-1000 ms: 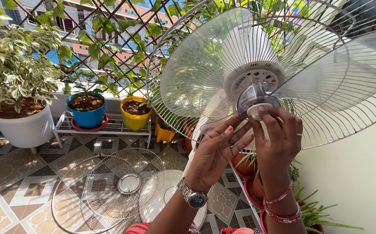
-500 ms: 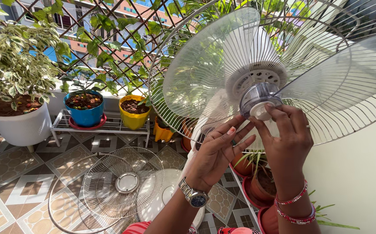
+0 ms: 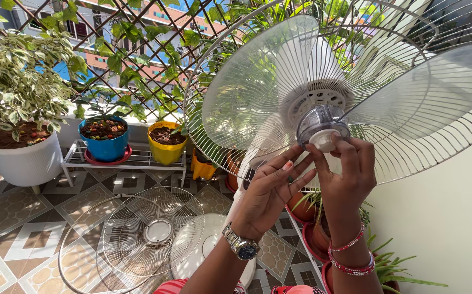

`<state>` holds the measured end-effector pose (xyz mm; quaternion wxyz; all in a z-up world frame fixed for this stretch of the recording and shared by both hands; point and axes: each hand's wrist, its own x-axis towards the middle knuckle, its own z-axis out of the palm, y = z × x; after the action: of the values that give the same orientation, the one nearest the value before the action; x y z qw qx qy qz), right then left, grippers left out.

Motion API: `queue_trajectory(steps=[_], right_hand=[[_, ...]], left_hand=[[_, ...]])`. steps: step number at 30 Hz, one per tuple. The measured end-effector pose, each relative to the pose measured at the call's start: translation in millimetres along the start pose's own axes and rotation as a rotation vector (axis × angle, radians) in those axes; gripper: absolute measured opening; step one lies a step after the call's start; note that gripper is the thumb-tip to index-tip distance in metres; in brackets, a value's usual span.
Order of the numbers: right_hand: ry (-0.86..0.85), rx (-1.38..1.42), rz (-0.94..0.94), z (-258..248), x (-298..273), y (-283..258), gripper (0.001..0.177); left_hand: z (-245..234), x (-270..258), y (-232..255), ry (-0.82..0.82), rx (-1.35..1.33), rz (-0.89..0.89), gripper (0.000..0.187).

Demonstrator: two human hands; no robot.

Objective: The person assembles a standing fan by attaching the fan blades to the motor hub and securing them with a nut. They then fit the front protective grill onto the fan head.

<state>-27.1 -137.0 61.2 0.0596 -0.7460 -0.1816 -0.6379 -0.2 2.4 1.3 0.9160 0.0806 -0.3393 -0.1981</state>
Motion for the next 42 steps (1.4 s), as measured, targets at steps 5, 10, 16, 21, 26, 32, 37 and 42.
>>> queue_trajectory(steps=[5,10,16,21,26,32,37,42], right_hand=[[0.004,0.217,0.079,-2,-5,4,0.035],[0.032,0.267,0.131,-7,-10,4,0.036],[0.024,0.072,0.012,-7,-10,3,0.037],[0.04,0.151,0.023,-5,-6,3,0.034],[0.124,0.319,0.123,-11,-21,7,0.035],[0.443,1.186,0.765,-20,-46,40,0.028],[0.359,1.549,1.175,-23,-51,72,0.035],[0.221,1.572,1.143,-30,-38,85,0.038]], left_hand=[[-3,7,5,0.066,0.126,0.003,0.052],[5,7,2,0.126,0.207,0.03,0.053],[11,2,-1,0.109,0.403,0.08,0.055],[5,5,1,0.19,0.437,0.079,0.051],[-2,6,-4,0.24,0.555,0.218,0.051],[-19,10,-5,0.292,0.934,0.326,0.063],[-18,28,-12,0.284,1.31,0.412,0.073],[-1,48,-23,0.307,1.343,0.369,0.063]])
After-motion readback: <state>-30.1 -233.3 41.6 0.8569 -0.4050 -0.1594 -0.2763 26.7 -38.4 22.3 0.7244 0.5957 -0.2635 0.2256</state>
